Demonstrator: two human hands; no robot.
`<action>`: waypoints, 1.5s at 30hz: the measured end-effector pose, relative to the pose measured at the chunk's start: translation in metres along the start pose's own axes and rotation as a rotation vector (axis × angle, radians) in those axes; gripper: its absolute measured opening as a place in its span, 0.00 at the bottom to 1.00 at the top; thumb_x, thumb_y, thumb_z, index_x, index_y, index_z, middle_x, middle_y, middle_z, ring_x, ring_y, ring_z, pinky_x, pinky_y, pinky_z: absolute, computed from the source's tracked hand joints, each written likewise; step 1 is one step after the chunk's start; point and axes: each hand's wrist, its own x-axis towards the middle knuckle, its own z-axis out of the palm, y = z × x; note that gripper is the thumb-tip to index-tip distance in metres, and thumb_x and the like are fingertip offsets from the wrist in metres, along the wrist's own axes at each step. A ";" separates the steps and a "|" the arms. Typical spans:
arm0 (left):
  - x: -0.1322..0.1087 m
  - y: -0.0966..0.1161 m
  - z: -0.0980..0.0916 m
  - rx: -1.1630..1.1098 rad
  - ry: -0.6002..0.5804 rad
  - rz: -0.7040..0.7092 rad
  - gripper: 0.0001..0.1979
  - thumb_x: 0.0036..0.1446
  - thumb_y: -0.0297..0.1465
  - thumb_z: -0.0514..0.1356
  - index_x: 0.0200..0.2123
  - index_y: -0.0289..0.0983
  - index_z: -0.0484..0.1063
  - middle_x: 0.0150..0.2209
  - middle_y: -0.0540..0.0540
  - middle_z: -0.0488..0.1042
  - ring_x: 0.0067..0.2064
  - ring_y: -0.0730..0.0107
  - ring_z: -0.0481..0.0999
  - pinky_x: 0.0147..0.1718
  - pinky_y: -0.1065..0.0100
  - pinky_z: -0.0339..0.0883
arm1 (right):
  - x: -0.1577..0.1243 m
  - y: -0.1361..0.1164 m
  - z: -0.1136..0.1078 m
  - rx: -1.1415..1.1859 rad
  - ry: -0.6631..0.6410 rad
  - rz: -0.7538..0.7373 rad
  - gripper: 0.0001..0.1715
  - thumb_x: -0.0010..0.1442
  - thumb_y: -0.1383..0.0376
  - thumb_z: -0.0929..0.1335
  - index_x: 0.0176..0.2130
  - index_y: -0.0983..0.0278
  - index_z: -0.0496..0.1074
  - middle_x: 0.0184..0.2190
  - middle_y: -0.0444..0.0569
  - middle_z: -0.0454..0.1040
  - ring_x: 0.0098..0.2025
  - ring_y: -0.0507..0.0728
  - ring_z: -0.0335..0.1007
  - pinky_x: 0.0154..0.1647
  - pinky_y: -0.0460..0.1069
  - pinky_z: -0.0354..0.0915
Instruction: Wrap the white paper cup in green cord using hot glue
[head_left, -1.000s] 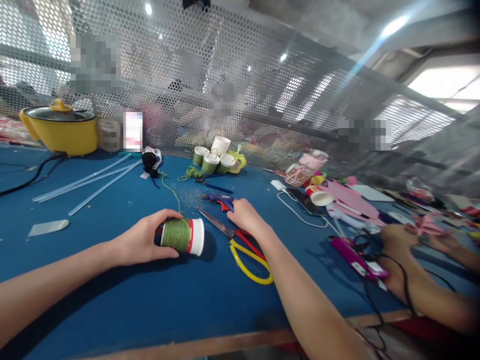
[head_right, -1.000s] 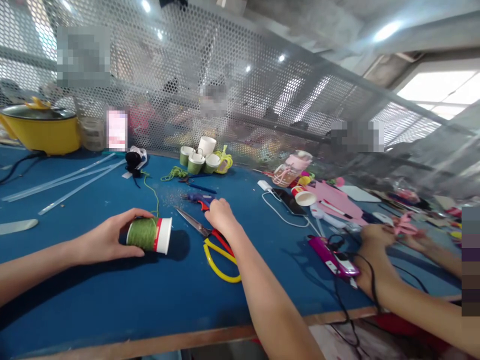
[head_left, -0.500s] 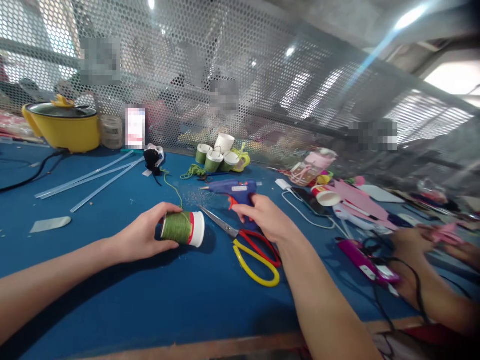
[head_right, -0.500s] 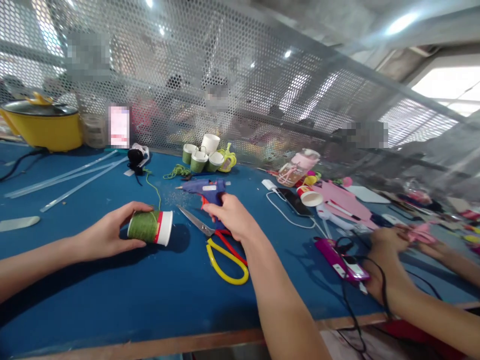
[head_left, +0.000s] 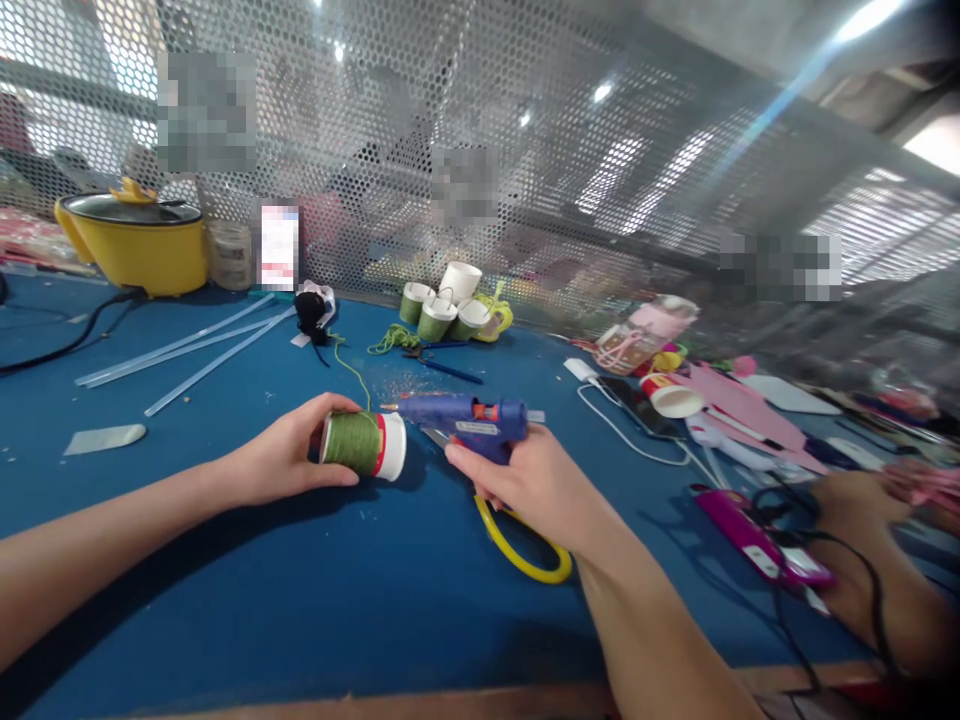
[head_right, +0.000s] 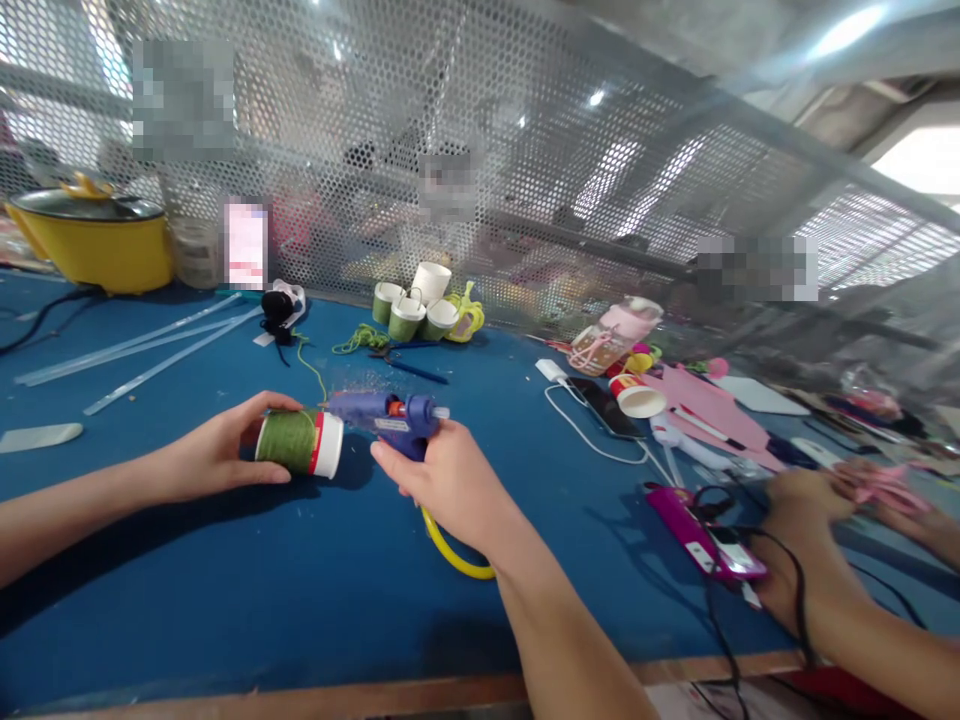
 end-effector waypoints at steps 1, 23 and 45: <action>0.000 0.000 0.001 -0.025 -0.004 -0.007 0.26 0.47 0.34 0.63 0.48 0.38 0.57 0.40 0.45 0.71 0.40 0.61 0.74 0.38 0.61 0.69 | -0.001 0.000 0.000 -0.019 -0.001 -0.012 0.10 0.53 0.60 0.66 0.25 0.64 0.69 0.14 0.40 0.66 0.16 0.49 0.62 0.17 0.44 0.60; 0.000 -0.003 -0.002 0.103 0.038 0.087 0.24 0.49 0.32 0.61 0.49 0.38 0.58 0.46 0.42 0.70 0.45 0.59 0.72 0.44 0.59 0.67 | -0.005 0.007 0.001 -0.259 0.010 -0.200 0.10 0.55 0.60 0.66 0.31 0.62 0.74 0.20 0.41 0.70 0.22 0.52 0.61 0.25 0.45 0.62; 0.001 -0.002 -0.002 0.100 0.045 0.043 0.25 0.49 0.34 0.62 0.50 0.39 0.58 0.45 0.43 0.71 0.43 0.59 0.73 0.42 0.60 0.68 | -0.010 0.008 0.001 -0.268 -0.028 -0.195 0.08 0.55 0.61 0.65 0.26 0.61 0.67 0.23 0.43 0.73 0.24 0.53 0.66 0.25 0.46 0.62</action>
